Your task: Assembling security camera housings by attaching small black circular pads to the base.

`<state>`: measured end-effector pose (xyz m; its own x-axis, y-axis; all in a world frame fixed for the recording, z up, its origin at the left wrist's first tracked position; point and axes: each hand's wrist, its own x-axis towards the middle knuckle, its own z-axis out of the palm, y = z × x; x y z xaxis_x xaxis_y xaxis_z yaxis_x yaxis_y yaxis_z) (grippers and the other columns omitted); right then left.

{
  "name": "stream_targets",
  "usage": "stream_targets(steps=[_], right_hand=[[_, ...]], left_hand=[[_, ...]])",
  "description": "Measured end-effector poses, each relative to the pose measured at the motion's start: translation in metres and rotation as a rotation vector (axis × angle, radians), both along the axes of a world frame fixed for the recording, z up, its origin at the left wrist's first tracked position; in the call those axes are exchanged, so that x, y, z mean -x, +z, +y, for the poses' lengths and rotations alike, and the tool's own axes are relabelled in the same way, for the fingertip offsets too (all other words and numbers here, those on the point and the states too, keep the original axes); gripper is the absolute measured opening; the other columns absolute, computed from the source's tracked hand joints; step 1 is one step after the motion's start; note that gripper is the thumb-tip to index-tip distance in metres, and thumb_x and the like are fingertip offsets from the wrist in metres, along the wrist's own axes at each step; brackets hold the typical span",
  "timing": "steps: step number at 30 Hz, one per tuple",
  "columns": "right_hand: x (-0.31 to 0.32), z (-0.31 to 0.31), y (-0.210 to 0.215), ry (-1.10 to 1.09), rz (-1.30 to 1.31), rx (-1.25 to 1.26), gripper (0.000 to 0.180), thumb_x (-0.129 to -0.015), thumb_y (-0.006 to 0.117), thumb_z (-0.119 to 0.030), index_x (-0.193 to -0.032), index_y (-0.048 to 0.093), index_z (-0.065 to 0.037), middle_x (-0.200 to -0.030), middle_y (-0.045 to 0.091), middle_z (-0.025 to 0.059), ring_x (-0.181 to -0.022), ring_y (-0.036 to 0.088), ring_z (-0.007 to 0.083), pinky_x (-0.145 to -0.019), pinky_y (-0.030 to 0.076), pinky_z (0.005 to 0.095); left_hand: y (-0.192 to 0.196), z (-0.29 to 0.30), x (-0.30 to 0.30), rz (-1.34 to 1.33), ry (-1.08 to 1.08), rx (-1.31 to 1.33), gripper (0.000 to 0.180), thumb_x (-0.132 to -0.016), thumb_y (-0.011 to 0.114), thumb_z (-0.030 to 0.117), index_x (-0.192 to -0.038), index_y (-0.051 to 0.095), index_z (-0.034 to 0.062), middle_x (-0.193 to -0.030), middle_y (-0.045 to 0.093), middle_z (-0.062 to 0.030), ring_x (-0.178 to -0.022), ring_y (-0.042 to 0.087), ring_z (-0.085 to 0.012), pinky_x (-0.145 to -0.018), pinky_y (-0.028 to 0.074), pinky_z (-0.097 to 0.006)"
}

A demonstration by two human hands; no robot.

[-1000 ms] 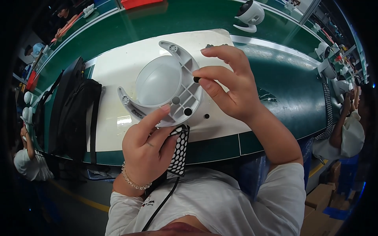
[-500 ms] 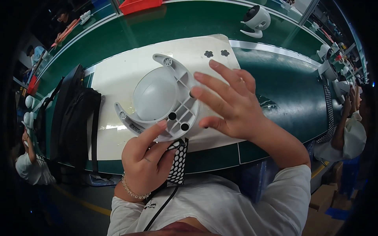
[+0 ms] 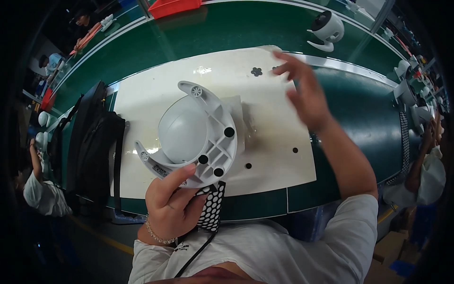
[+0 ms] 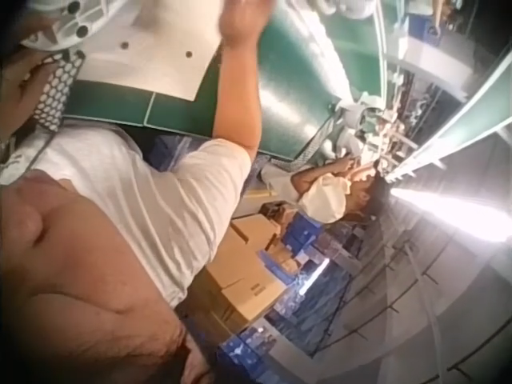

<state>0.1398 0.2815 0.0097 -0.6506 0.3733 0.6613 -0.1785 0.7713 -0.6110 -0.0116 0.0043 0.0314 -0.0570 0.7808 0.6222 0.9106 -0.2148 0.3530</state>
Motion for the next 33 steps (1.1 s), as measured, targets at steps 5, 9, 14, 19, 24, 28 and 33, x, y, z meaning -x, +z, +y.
stream_targets(steps=[5, 9, 14, 19, 24, 28, 33], right_hand=[[-0.032, 0.17, -0.049, -0.747, -0.455, -0.392, 0.038, -0.086, 0.047, -0.033, -0.114, 0.051, -0.008, -0.118, 0.051, 0.0091, -0.103, 0.051, 0.0299, -0.088, 0.04, 0.0358], [-0.042, 0.225, -0.047, -0.96, -0.812, -0.215, 0.048, -0.086, 0.04, -0.044, -0.12, 0.048, -0.01, -0.124, 0.047, 0.0093, -0.11, 0.047, 0.0299, -0.093, 0.036, 0.0357], [-0.033, 0.246, -0.056, -1.093, -0.897, -0.168, 0.055, -0.083, 0.04, -0.051, -0.121, 0.047, -0.013, -0.127, 0.044, 0.0102, -0.113, 0.044, 0.0303, -0.095, 0.034, 0.0374], [-0.077, 0.301, -0.102, -0.945, -0.762, -0.936, 0.027, -0.087, 0.042, -0.027, -0.089, 0.055, -0.003, -0.084, 0.054, 0.016, -0.082, 0.053, 0.0319, -0.074, 0.043, 0.0407], [-0.089, 0.2, -0.067, -0.924, -0.8, -0.58, 0.031, -0.089, 0.041, -0.031, -0.091, 0.057, -0.005, -0.086, 0.057, 0.0196, -0.083, 0.054, 0.0373, -0.069, 0.043, 0.0444], [-0.084, 0.148, -0.072, -0.896, -0.857, -0.504, 0.035, -0.089, 0.041, -0.035, -0.098, 0.057, -0.004, -0.096, 0.056, 0.0188, -0.091, 0.053, 0.0362, -0.075, 0.042, 0.042], [-0.097, 0.117, -0.057, -0.79, -0.888, -0.369, 0.043, -0.09, 0.039, -0.036, -0.111, 0.053, -0.001, -0.112, 0.053, 0.0176, -0.105, 0.048, 0.0339, -0.089, 0.037, 0.0361]], left_hand=[[-0.004, 0.006, 0.004, -0.086, -0.09, -0.026, 0.015, -0.052, 0.068, 0.003, -0.064, 0.06, 0.0029, -0.109, 0.058, -0.0078, -0.06, 0.054, -0.0168, -0.052, 0.042, -0.028], [-0.004, 0.003, 0.003, -0.133, -0.085, -0.001, 0.014, -0.052, 0.068, 0.003, -0.063, 0.059, 0.0034, -0.107, 0.059, -0.0069, -0.06, 0.055, -0.0176, -0.052, 0.044, -0.028], [-0.005, 0.003, 0.003, -0.146, -0.078, -0.032, 0.013, -0.056, 0.068, 0.005, -0.066, 0.06, 0.0041, -0.107, 0.059, -0.0069, -0.058, 0.055, -0.0181, -0.051, 0.043, -0.028], [0.004, -0.026, 0.006, -0.17, -0.077, -0.041, 0.019, -0.06, 0.067, 0.005, -0.078, 0.06, 0.0048, -0.113, 0.056, -0.0122, -0.059, 0.055, -0.0182, -0.052, 0.041, -0.027], [0.022, -0.131, 0.028, -0.304, 0.156, -0.243, 0.016, -0.075, 0.062, 0.012, -0.089, 0.06, 0.0035, -0.084, 0.063, -0.0091, -0.066, 0.058, -0.0203, -0.056, 0.042, -0.029], [0.027, -0.237, 0.007, -0.277, 0.883, -0.554, 0.019, -0.085, 0.053, 0.007, -0.104, 0.05, 0.0035, -0.093, 0.052, -0.0022, -0.086, 0.049, -0.0115, -0.076, 0.039, -0.025], [0.028, -0.37, 0.049, -0.135, 1.462, -0.919, 0.022, -0.09, 0.048, 0.015, -0.106, 0.047, 0.0006, -0.098, 0.055, -0.0061, -0.088, 0.05, -0.0118, -0.079, 0.039, -0.024]])
